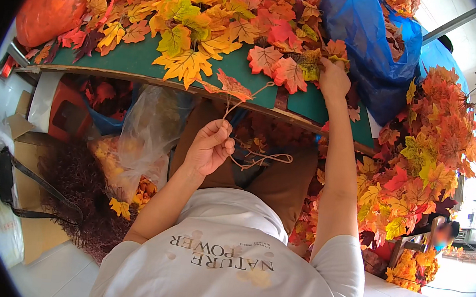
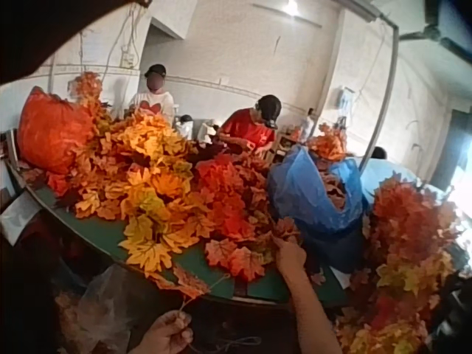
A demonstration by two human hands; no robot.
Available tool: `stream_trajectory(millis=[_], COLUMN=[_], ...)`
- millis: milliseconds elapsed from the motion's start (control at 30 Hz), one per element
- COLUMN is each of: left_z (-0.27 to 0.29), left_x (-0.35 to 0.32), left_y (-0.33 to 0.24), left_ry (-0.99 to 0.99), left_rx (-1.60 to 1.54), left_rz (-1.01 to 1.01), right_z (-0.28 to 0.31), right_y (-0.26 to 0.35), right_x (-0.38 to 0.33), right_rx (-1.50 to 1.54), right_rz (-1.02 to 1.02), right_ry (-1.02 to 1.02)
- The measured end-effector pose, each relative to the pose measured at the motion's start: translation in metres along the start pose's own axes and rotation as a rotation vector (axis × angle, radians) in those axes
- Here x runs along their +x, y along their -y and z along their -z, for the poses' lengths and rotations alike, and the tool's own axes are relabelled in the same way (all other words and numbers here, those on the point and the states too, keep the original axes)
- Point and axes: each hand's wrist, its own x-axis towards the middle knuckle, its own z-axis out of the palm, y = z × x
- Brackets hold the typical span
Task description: Tying artificial maple leaves to a string or branch to create a decorative garland.
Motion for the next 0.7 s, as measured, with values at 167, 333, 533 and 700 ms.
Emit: stream_trajectory(millis=[167,333,533,700], left_z=[0.000,0.000,-0.002,-0.002], left_x=[-0.001,-0.002,-0.001,-0.003], left_y=[0.001,0.003,0.001,0.004], left_ry=[0.001,-0.007,-0.001,0.002], left_rx=[0.000,0.004,0.001,-0.016], left_rz=[-0.006,-0.003,-0.008,-0.007], right_z=[0.007,0.017,0.052,0.068], right_y=[0.003,0.000,0.003,0.005], right_x=[0.007,0.011,0.030,0.042], right_rx=[-0.149,0.015,0.621,1.634], right_rz=[0.180,0.328,0.040,-0.114], right_ry=[-0.096,-0.333,-0.112,0.449])
